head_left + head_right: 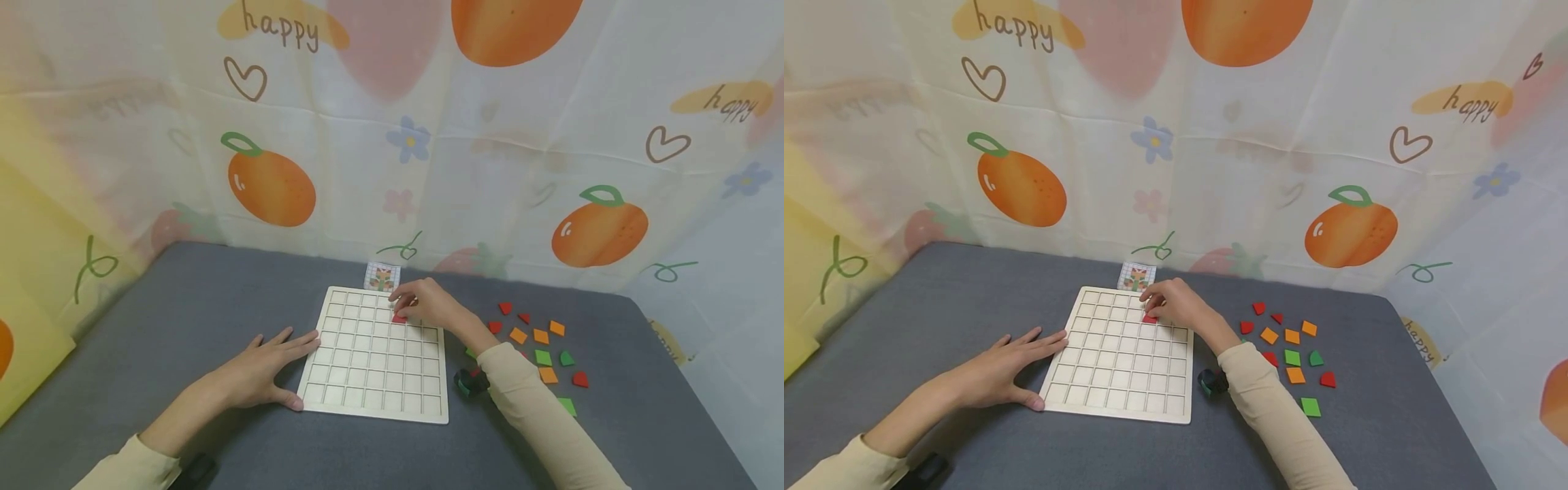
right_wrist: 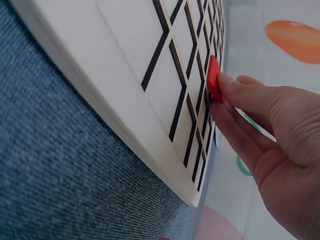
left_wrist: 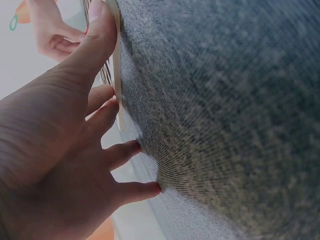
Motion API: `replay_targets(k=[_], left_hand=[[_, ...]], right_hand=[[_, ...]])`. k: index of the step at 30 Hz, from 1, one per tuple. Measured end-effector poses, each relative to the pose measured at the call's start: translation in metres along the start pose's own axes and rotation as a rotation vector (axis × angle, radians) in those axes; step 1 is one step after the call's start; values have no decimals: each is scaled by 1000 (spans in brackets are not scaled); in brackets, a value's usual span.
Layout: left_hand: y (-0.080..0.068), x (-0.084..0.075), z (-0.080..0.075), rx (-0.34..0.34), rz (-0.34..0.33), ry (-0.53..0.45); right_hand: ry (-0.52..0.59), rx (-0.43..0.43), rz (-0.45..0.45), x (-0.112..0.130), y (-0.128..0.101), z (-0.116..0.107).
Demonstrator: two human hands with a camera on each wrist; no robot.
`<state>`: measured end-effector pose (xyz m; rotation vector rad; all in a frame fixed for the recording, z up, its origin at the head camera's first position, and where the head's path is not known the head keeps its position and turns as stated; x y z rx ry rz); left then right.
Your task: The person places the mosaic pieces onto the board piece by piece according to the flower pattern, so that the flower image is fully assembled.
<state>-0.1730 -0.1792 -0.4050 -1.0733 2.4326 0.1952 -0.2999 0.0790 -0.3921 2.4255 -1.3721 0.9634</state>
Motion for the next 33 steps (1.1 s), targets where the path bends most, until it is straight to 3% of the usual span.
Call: replay_targets(k=[20, 33], left_hand=[[1, -1, 0, -1, -9, -2], [1, -1, 0, 2, -12, -8]], right_hand=[[0, -36, -15, -5, -6, 1], [-53, -162, 17, -35, -34, -34]])
Point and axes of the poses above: each hand's wrist, its own y-axis towards the middle knuckle, its own z-axis out of the palm, x = y × z, the point moved 5 cm from there along y, towards the middle knuckle, and after that the axes turned 12 degrees about z, right-handed, at the moved point
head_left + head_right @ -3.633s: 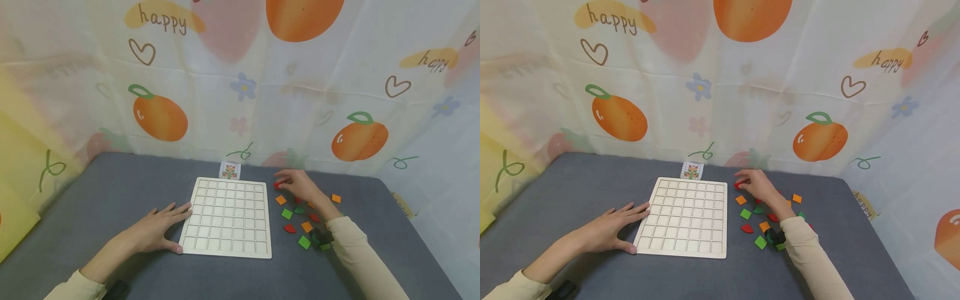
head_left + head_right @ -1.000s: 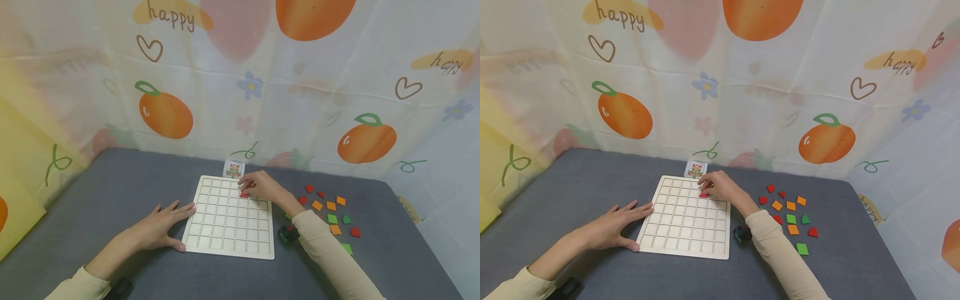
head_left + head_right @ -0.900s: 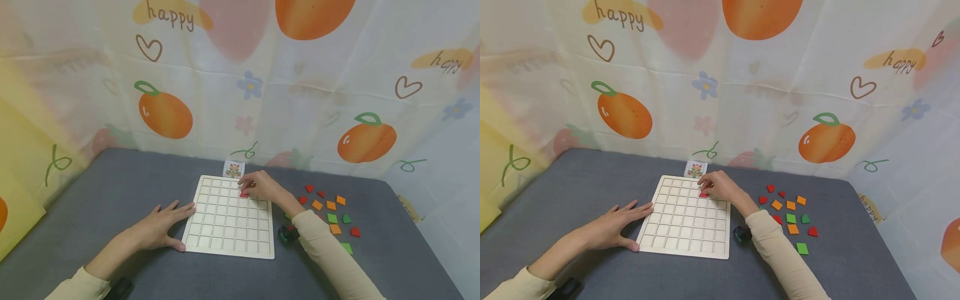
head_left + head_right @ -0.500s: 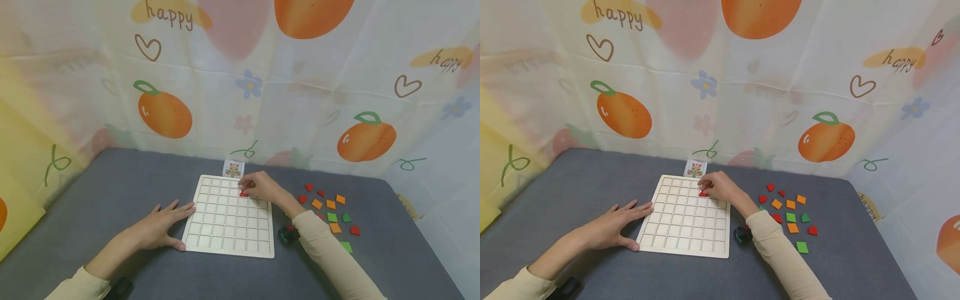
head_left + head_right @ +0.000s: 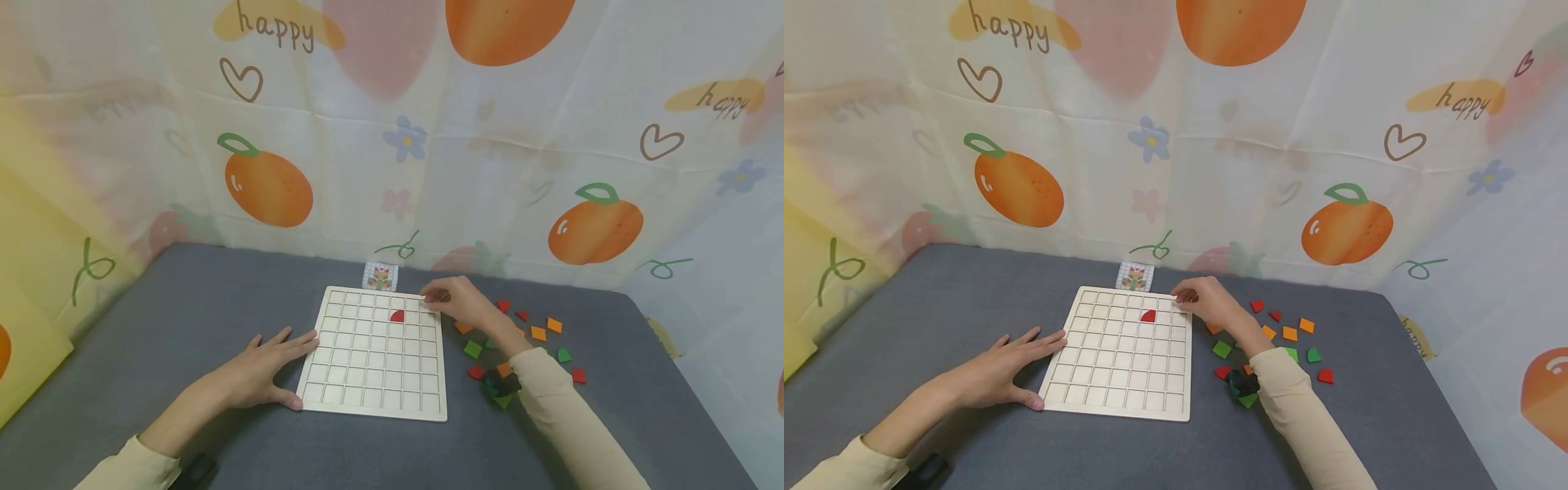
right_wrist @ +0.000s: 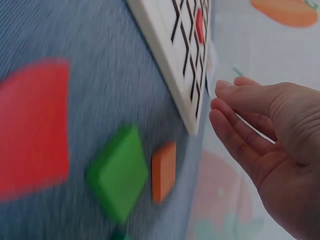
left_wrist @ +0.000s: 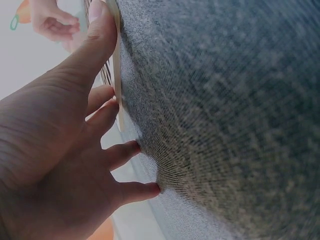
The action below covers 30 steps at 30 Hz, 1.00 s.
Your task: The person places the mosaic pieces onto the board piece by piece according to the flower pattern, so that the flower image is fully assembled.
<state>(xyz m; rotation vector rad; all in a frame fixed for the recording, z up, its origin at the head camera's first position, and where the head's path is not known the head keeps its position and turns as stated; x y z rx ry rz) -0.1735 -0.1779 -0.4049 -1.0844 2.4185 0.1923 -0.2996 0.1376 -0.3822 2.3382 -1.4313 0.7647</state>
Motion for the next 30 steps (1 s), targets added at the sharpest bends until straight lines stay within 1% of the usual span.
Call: replay_targets(k=[5, 8, 12, 16, 21, 24, 30], left_hand=[[1, 0, 0, 3, -3, -2], [0, 0, 0, 7, -11, -6], [0, -2, 0, 7, -6, -11], [-1, -2, -1, 1, -2, -26], [-3, -1, 0, 0, -5, -47], [0, -2, 0, 7, -6, -41], [1, -4, -1, 6, 8, -49]], right_hand=[[18, -34, 21, -21, -13, -17], [16, -43, 63, -34, -20, -26], [-4, -58, 103, -50, -29, -37], [-32, -81, 112, -65, -38, -48], [-36, -100, 162, -86, -49, -57], [-40, -123, 200, -97, -58, -64], [-55, -161, 218, -114, -73, -74]])
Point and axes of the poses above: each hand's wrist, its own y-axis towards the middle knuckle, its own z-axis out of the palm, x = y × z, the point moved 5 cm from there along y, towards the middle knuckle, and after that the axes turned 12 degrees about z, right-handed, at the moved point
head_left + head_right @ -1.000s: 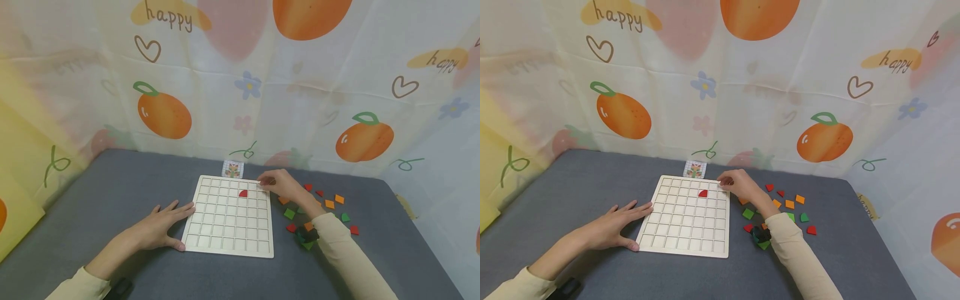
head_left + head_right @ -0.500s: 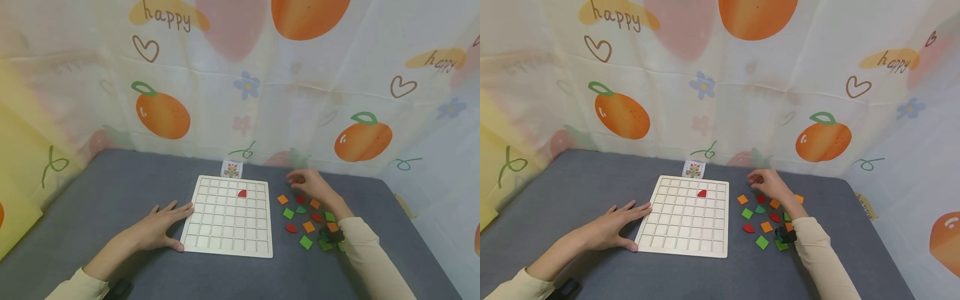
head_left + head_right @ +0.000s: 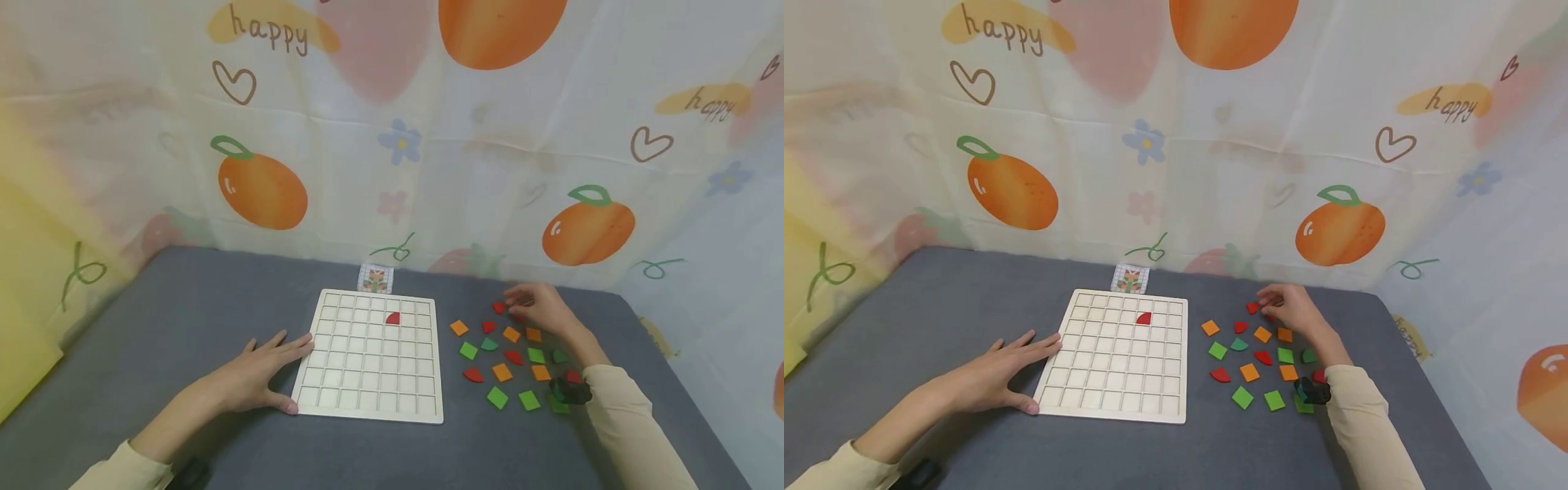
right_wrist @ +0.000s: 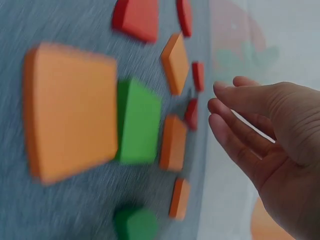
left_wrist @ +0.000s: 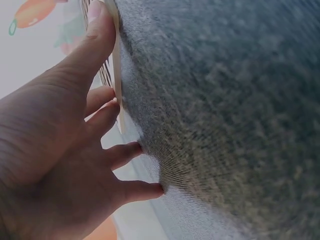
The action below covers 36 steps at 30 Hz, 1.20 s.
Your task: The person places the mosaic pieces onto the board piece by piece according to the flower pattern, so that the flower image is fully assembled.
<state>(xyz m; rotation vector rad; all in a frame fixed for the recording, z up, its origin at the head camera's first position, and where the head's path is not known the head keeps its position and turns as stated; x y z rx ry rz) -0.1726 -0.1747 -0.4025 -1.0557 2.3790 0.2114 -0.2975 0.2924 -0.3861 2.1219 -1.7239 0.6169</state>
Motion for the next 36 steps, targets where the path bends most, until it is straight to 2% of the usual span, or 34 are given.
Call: replay_targets(k=[6, 12, 24, 31, 36], left_hand=[[-1, 1, 0, -16, 6, -3], [0, 3, 1, -11, -8, 6], [0, 3, 1, -3, -27, -1], [1, 1, 0, 4, -26, -3], [1, 0, 1, 17, -32, -2]], right_hand=[[-56, -9, -4, -16, -3, -3], [-36, 4, 29, -24, -7, -3], [-26, -15, 47, -22, -9, 2], [-17, -36, 87, -21, -9, -1], [-15, -45, 67, -13, -10, -4]])
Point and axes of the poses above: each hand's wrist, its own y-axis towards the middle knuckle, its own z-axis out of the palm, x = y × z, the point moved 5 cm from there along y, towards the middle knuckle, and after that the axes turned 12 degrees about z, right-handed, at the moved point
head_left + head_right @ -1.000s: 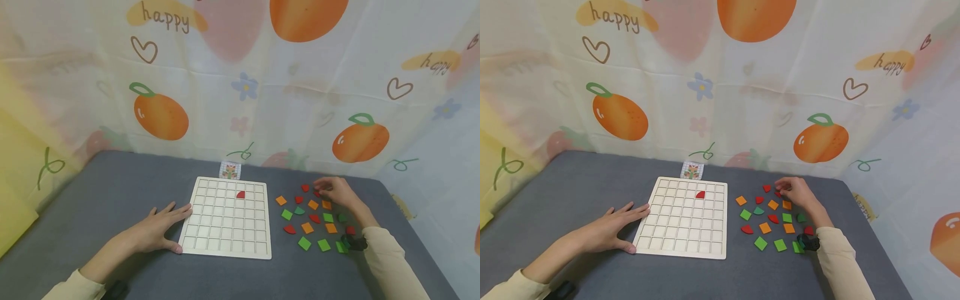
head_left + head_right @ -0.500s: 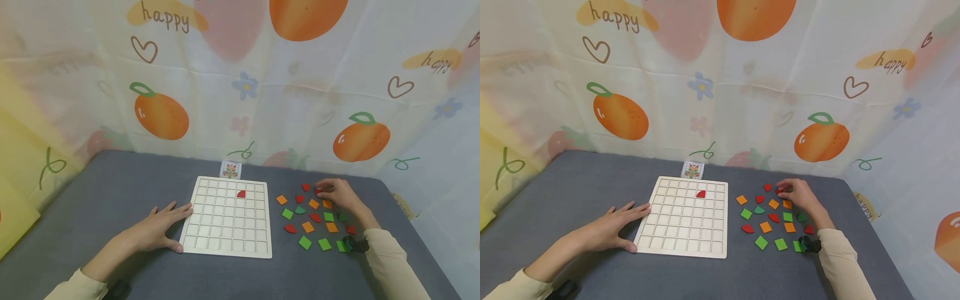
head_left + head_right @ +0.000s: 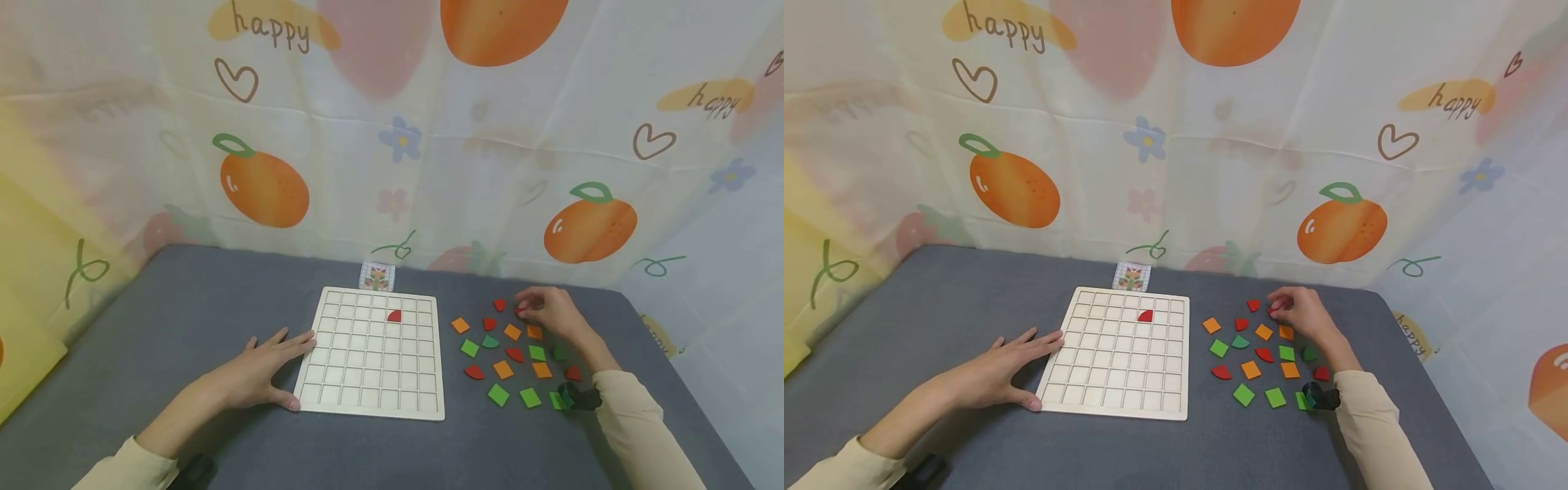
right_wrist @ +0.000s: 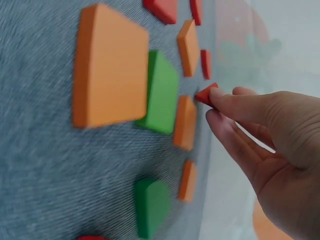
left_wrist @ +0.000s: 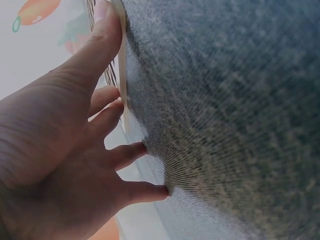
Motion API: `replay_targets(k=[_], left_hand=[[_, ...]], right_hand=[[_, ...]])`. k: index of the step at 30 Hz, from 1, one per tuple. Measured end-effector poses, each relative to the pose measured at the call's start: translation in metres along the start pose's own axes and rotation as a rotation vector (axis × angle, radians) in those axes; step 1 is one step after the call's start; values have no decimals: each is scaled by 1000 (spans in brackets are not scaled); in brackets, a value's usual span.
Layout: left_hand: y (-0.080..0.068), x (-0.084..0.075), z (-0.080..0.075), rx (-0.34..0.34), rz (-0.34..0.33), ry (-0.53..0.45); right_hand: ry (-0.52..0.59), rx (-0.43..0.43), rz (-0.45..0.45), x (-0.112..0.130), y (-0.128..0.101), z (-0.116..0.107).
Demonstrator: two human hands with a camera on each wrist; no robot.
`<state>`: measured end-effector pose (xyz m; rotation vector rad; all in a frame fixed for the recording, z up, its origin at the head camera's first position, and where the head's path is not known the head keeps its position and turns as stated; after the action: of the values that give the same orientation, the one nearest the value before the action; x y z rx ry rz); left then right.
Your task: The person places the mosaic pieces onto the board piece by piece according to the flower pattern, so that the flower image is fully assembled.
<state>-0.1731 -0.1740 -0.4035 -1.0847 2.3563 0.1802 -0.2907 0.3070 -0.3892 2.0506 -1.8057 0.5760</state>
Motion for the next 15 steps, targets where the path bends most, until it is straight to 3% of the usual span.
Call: replay_targets(k=[15], left_hand=[[-1, 0, 0, 7, 4, 15]], right_hand=[[15, 27, -113, 45, 4, 6]])
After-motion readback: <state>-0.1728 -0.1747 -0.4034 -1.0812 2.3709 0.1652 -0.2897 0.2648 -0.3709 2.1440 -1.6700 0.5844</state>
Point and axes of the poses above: each hand's wrist, its own y-axis towards the middle knuckle, its own z-axis out of the palm, x = y × z, the point moved 5 cm from there along y, towards the middle knuckle, and after that the axes turned 12 degrees about z, right-handed, at the moved point
